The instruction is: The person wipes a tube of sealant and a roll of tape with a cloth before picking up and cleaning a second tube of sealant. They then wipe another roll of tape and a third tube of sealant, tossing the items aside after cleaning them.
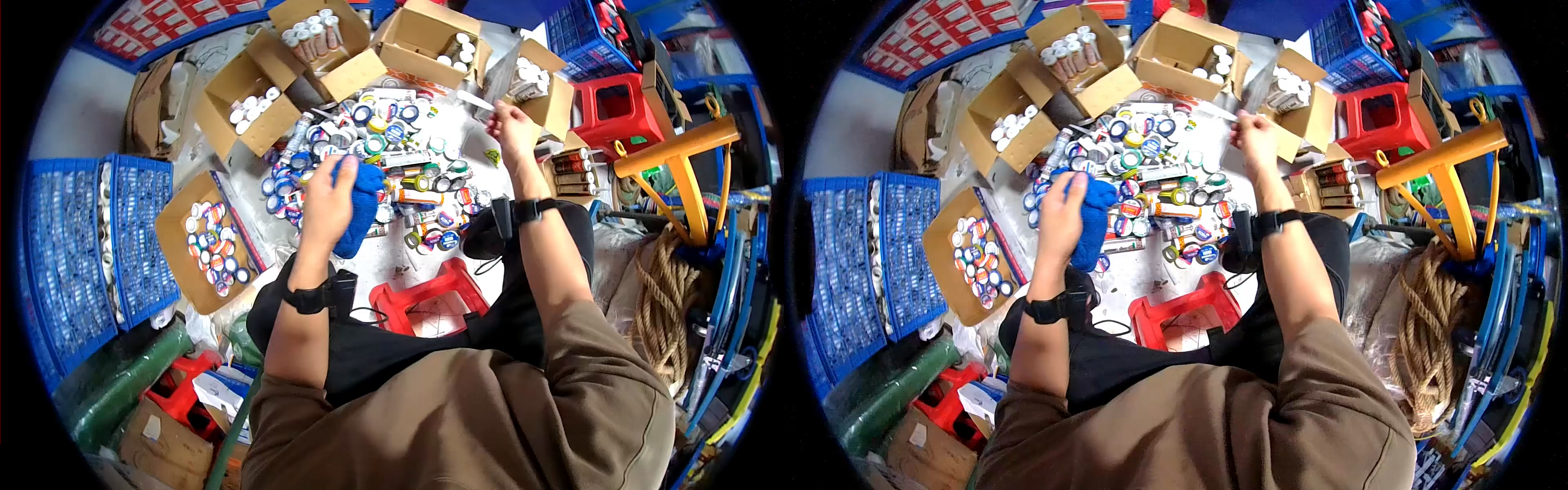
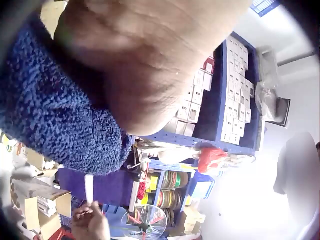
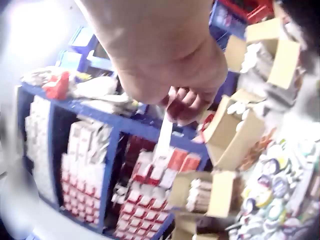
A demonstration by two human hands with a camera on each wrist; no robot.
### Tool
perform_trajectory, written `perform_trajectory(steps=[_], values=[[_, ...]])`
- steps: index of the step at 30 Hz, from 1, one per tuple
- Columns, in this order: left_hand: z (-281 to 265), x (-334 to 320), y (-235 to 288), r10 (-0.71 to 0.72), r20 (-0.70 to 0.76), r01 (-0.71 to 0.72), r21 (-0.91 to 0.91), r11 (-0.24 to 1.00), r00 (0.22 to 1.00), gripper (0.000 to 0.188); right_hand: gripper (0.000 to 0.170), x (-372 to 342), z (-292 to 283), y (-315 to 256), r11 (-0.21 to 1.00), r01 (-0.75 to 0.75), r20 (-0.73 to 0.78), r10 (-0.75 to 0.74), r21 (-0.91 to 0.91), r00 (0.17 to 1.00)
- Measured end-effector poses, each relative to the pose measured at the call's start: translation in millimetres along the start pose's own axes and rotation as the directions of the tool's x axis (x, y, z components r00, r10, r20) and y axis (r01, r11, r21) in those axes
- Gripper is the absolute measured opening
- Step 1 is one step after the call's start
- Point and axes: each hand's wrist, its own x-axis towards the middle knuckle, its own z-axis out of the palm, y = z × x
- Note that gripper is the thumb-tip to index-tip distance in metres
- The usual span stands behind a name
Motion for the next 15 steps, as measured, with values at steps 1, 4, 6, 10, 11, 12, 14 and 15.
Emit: perform_trajectory(steps=[1,4,6,10,11,12,14,15], values=[[0.1,5.2,-6.8,-0.034,-0.017,0.034,-0.039,0.999,0.999,0.032,0.019,23.1,-24.7,14.5,0.994,-0.087,-0.115,0.095,0.068,0.989],[2.2,11.0,-7.3,-0.249,0.053,0.250,-0.379,0.891,0.967,0.028,0.015,91.7,-90.1,51.2,0.958,-0.151,-0.257,0.214,0.244,0.942],[5.9,15.4,-14.5,-0.253,0.043,0.246,-0.434,0.867,0.967,0.028,0.012,114.9,-112.9,54.8,0.961,-0.082,-0.343,0.173,0.265,0.923],[14.7,19.4,-6.2,-0.224,0.023,0.204,-0.514,0.833,0.974,0.030,0.032,119.2,-126.2,57.1,0.962,-0.261,-0.287,0.271,0.076,0.919],[14.1,20.0,-5.4,-0.188,0.022,0.170,-0.542,0.823,0.982,0.032,0.034,119.2,-125.3,66.6,0.922,-0.381,-0.181,0.363,-0.072,0.914],[12.6,21.4,-5.9,-0.166,0.013,0.143,-0.577,0.804,0.986,0.035,0.038,118.4,-120.1,81.2,0.883,-0.443,-0.111,0.429,-0.158,0.896],[7.0,24.6,-10.2,-0.190,-0.027,0.116,-0.709,0.695,0.981,0.040,0.038,112.4,-103.4,123.1,0.790,-0.349,-0.001,0.404,-0.504,0.915],[3.6,26.5,-11.5,-0.237,-0.052,0.103,-0.796,0.596,0.970,0.042,0.037,105.0,-91.9,150.6,0.716,-0.275,0.060,0.405,-0.641,0.912]])
